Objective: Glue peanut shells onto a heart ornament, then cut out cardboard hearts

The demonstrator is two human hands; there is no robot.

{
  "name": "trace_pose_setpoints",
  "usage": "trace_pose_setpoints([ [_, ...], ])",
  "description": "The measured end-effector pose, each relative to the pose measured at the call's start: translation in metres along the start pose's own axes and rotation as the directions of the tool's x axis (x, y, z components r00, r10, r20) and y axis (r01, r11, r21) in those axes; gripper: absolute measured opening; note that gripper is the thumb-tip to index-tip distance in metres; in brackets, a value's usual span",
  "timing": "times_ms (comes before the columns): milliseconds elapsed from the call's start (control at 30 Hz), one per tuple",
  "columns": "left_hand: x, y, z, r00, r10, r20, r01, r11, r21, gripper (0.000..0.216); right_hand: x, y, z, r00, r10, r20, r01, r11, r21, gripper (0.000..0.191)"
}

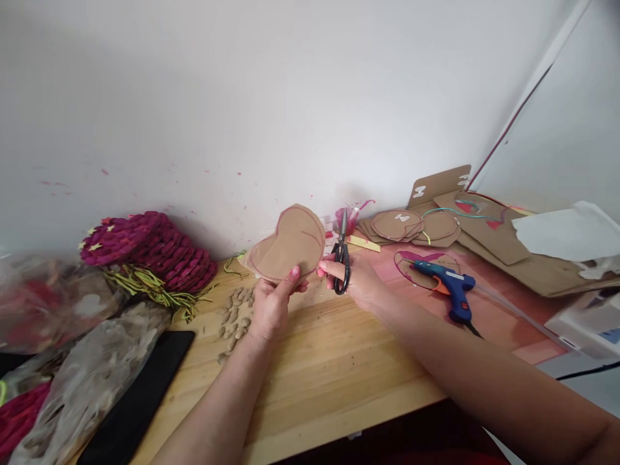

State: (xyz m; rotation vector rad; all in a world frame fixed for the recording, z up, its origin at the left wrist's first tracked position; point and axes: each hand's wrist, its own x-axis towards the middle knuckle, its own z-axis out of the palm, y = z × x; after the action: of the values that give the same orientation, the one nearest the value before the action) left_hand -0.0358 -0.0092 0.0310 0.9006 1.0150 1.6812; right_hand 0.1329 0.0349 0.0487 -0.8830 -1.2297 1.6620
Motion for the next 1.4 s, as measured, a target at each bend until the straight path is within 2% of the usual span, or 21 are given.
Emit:
trace_pose_setpoints([
  [200,0.005,0.003,-0.003,0.998,-0.024,-0.065,0.022,0.999,-0.026,0.044,0.0,0.003,0.001,1.0,0.019,0.001,-0.019,1.0,-0.006,0.028],
  [567,0.004,0.003,-0.004,0.997,-0.024,-0.077,0.024,1.0,0.002,0.045,-0.003,0.002,0.003,0.999,0.01,0.046,-0.009,1.0,-0.015,0.03],
  [833,0.004,0.003,-0.003,0.999,-0.01,-0.036,0.009,0.999,-0.039,0.045,-0.001,0.008,0.005,0.999,0.031,0.026,-0.032,0.999,0.029,0.036],
  [1067,0.002,-0.002,-0.006,0.99,0.062,0.124,-0.079,0.987,0.14,0.027,0.001,0.012,0.004,1.0,0.025,0.005,-0.026,0.995,0.098,0.036],
  [1200,0.003,-0.004,-0.007,0.991,0.061,0.122,-0.077,0.988,0.133,0.025,0.0,0.011,0.004,1.0,0.0,0.018,-0.001,0.998,0.06,0.031],
  [1400,0.001,-0.002,-0.003,0.994,0.052,0.091,-0.065,0.986,0.152,0.026,-0.004,0.01,0.009,0.999,0.022,0.041,-0.023,1.0,0.019,0.035],
])
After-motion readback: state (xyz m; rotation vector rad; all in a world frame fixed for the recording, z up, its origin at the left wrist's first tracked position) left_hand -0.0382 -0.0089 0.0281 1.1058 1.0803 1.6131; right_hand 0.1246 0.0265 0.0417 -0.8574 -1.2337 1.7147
